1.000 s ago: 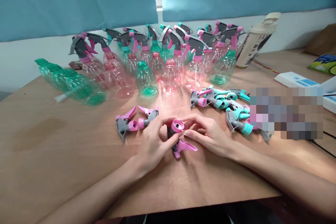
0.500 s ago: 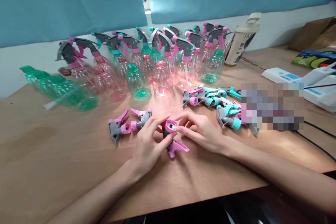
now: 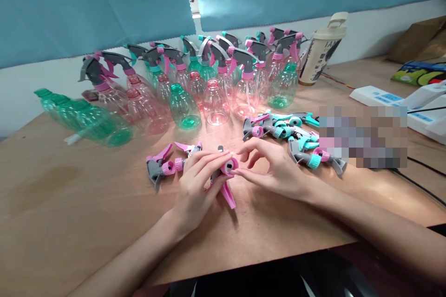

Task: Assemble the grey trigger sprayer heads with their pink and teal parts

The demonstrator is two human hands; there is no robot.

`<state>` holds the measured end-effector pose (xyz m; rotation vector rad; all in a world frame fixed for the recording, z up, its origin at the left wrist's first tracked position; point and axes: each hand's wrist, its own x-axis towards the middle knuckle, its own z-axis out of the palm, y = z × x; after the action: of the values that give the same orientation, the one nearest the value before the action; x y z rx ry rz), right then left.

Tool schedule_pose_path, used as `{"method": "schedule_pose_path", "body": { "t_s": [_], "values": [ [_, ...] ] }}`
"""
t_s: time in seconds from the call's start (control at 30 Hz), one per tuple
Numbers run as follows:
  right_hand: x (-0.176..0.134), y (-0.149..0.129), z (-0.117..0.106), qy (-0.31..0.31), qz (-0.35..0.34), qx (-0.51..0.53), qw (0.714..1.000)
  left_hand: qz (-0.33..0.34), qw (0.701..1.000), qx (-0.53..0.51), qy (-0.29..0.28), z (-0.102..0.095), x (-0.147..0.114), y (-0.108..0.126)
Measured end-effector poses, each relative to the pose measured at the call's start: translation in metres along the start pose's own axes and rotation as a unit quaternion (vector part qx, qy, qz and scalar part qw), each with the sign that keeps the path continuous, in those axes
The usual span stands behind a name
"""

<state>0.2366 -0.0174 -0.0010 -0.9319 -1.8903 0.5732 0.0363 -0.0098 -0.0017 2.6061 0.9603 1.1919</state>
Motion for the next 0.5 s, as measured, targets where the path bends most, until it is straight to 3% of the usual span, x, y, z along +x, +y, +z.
{"method": "schedule_pose_path", "body": {
  "t_s": [0.2, 0.5],
  "values": [
    [0.0018, 0.0013, -0.0003, -0.044, 0.042, 0.018, 0.998, 0.069, 0.996, 0.043, -0.047, 0.003, -0.0016, -0.0062],
    [-0.0036, 0.0088, 0.0059, -0.015, 0.024, 0.048, 0.998, 0.083, 0.994, 0.043, -0.054, 0.0063, -0.005, -0.0075]
  ]
}}
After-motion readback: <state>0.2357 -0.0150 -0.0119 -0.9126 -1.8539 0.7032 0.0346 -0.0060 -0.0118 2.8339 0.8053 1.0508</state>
